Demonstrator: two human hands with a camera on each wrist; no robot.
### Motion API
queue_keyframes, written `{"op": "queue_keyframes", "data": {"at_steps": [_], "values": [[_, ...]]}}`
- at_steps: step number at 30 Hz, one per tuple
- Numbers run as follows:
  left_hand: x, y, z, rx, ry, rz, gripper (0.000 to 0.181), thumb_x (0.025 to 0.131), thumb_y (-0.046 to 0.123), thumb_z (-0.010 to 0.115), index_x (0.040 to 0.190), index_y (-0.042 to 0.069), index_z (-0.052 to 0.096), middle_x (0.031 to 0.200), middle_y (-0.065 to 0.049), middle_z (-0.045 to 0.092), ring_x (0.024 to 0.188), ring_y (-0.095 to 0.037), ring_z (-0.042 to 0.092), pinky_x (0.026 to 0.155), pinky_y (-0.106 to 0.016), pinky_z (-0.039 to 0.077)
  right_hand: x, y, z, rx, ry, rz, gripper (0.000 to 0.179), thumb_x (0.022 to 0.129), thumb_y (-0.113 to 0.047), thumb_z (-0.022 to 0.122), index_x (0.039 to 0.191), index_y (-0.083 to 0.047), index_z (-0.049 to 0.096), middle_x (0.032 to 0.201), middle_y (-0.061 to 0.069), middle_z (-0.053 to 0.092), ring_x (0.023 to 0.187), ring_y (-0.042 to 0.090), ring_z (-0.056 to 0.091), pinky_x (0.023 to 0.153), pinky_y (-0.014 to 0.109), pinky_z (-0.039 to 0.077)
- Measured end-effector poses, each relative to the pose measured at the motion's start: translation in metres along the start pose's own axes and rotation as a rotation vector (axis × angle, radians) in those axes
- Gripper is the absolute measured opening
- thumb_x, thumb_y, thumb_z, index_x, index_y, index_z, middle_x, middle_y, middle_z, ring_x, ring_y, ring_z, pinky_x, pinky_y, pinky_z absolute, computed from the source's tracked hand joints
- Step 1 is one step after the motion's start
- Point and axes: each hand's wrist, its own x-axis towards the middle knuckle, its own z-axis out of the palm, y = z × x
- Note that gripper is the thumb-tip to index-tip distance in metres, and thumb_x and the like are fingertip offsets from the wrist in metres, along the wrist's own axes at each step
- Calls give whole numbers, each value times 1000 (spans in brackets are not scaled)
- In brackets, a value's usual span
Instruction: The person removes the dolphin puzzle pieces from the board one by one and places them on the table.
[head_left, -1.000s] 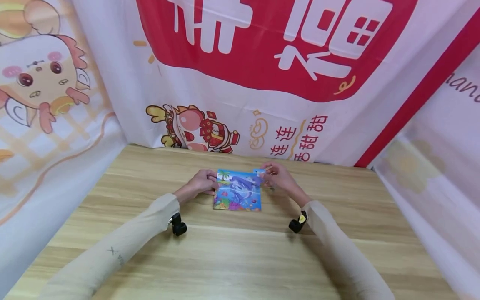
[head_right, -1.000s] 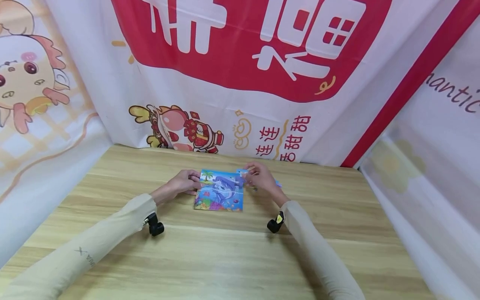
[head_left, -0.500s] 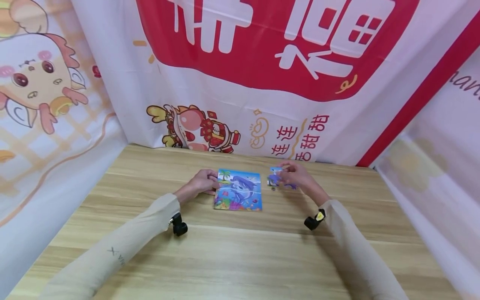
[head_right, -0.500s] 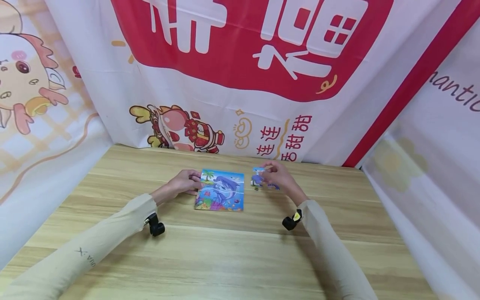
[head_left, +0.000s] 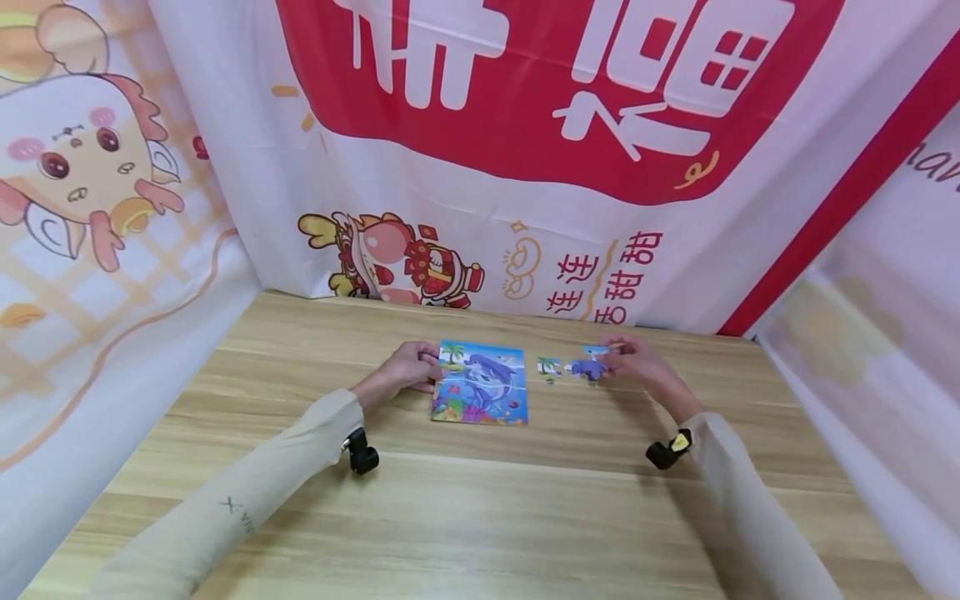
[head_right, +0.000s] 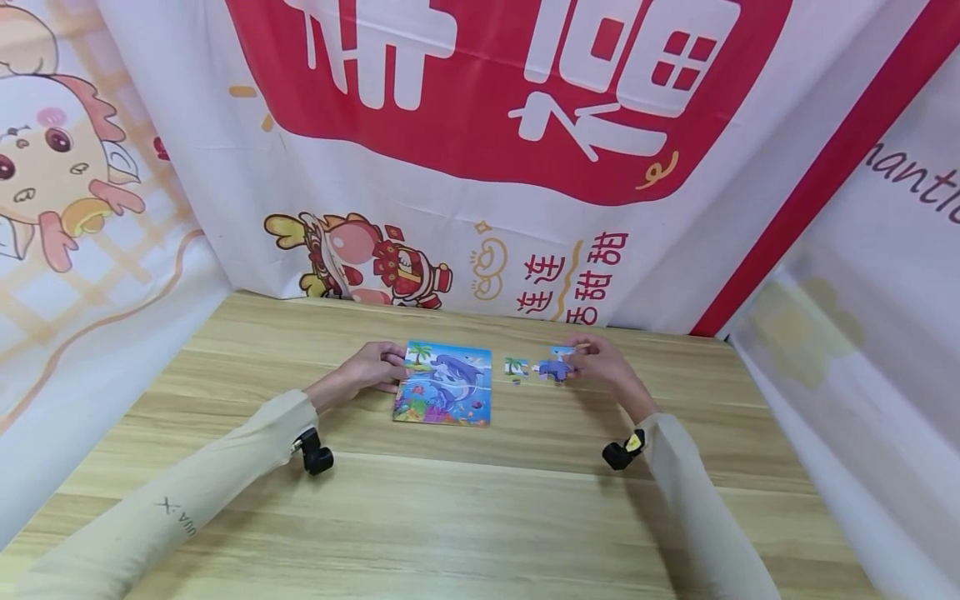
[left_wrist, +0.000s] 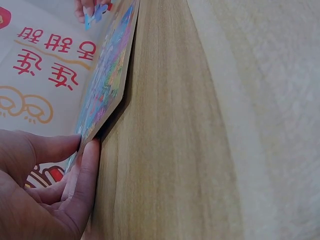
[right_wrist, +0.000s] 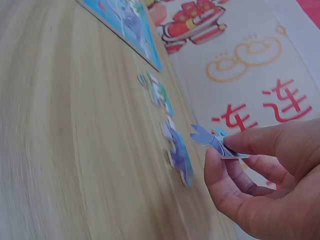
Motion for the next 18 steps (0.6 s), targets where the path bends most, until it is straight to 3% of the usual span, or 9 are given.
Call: {"op": "queue_keyframes", "data": {"at_steps": [7, 12, 18], "values": [[1, -1, -1, 3, -6, 12, 47, 98, 4, 70, 140, -5, 52, 119, -16, 61, 91, -18, 66, 71, -24, 67, -9, 6, -20, -30, 35, 39, 34, 100, 0, 62, 131, 12, 52, 97, 3, 64, 82, 13, 66, 77, 26, 66], [2, -4, -2, 4, 6, 6, 46, 98, 4, 71, 139, -5, 52, 117, -15, 60, 91, -18, 65, 70, -24, 67, -10, 12, -30, -55, -20, 77, 43, 102, -1, 60, 139, 15, 46, 95, 2, 65, 82, 10, 63, 78, 25, 65], [6, -3, -1, 14, -4, -10, 50, 99, 7, 70, 143, -3, 50, 123, -16, 60, 95, -19, 66, 74, -25, 67, -11, 21, -41, -132, -43, 84, 38, 102, -2, 59, 132, 19, 48, 85, 1, 65, 72, 8, 60, 61, 21, 56]]}}
